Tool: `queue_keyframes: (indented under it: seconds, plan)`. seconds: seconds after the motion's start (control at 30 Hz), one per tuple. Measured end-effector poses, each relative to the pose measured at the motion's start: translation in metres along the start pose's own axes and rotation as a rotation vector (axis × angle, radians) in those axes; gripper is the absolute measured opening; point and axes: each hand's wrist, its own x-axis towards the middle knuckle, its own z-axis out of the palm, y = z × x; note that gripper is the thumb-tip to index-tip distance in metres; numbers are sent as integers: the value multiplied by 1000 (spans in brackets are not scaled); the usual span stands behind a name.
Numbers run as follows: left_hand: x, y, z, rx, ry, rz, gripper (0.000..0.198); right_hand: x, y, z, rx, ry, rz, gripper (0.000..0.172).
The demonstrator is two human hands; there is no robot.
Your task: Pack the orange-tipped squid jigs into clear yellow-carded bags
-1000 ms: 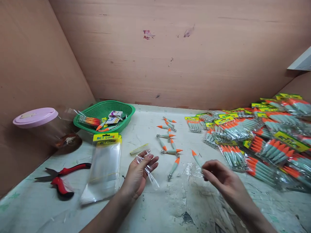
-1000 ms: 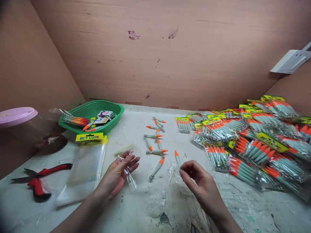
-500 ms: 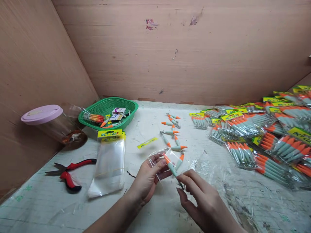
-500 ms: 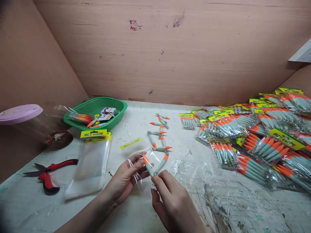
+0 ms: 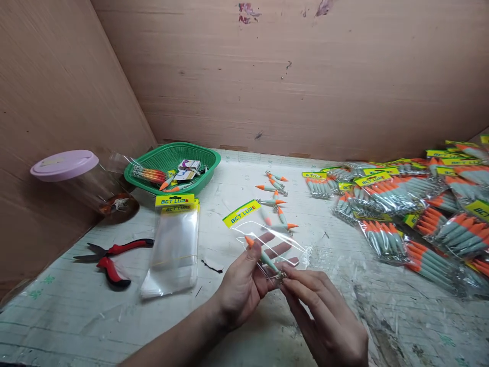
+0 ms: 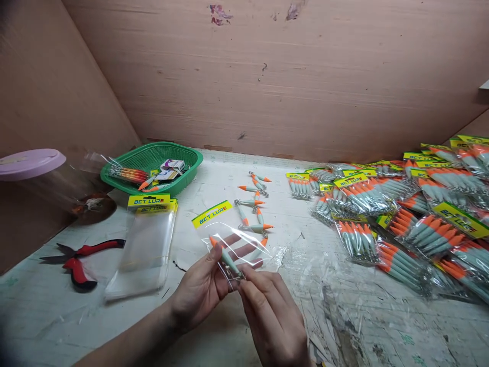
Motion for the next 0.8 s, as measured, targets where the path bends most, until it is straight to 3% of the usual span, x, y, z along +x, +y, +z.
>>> queue_keyframes:
  seconds: [0.23, 0.33, 0.5, 0.57, 0.67, 0.7, 0.8]
  plan:
    - [-3, -9, -3, -55, -125, -34, 34, -1, 4, -4, -68, -133, -112, 41]
    - [-3, -9, -4, -87, -119, -38, 46, 5, 4, -4, -112, -164, -145, 39]
    - [1, 0, -3, -153, -40, -64, 37, 19, -6, -15, -152, -341, -208, 39]
    - [4, 13, -1, -197, 39, -8, 33, 23, -5, -28, -100, -239, -107, 40]
    - [8, 36, 0, -266, 168, 131, 32, 24, 9, -38, -143, -13, 182, 28]
    - [8, 42, 0, -274, 199, 170, 33, 22, 17, -36, -171, -41, 239, 20]
    - [10, 49, -3, -256, 264, 229, 36, 12, 37, -12, -249, -342, 262, 12]
